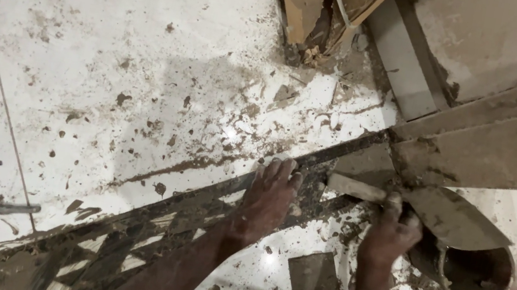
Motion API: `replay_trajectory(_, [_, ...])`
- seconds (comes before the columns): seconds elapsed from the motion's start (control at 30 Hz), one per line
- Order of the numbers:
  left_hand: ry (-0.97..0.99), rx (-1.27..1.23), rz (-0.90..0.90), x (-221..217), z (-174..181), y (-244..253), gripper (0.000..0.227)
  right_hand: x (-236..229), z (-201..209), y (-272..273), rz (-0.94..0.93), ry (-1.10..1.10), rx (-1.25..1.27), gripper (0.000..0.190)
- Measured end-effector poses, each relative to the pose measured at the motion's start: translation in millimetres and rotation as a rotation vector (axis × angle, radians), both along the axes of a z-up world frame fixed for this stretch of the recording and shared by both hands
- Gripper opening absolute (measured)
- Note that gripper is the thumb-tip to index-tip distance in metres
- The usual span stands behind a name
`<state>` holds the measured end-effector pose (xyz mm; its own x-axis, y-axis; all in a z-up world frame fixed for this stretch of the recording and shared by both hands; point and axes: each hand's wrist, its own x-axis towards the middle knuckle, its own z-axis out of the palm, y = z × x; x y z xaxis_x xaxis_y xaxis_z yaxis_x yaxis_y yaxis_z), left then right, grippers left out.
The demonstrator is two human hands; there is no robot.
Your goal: The person applies wet cement along a floor border using a trowel and positions small tile pieces into the mortar by hand.
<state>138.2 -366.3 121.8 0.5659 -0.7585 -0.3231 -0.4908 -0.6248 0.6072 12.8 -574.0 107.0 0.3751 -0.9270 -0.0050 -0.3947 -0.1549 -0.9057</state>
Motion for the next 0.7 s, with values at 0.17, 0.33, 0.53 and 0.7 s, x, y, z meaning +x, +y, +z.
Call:
replay_trajectory(0.17, [0.032,0.063,-0.01,4,38,4,0.068,-3,-2,-1,0.11,0.107,-0.39,0.033])
replay_trajectory(0.33, [0.087,0.089,-0.013,5,50,4,0.077,3,13,3,0.053,-0.016,-0.064,0.034])
replay_trajectory(0.53, [-0.004,0.095,-0.038,-1,8,2,0.068,-1,-9,-7,0.06,-0.045,-0.198,0.03])
replay_trajectory(0.7, [0.001,0.119,-0.048,-1,10,2,0.066,10,15,3,0.094,-0.29,0.078,0.02])
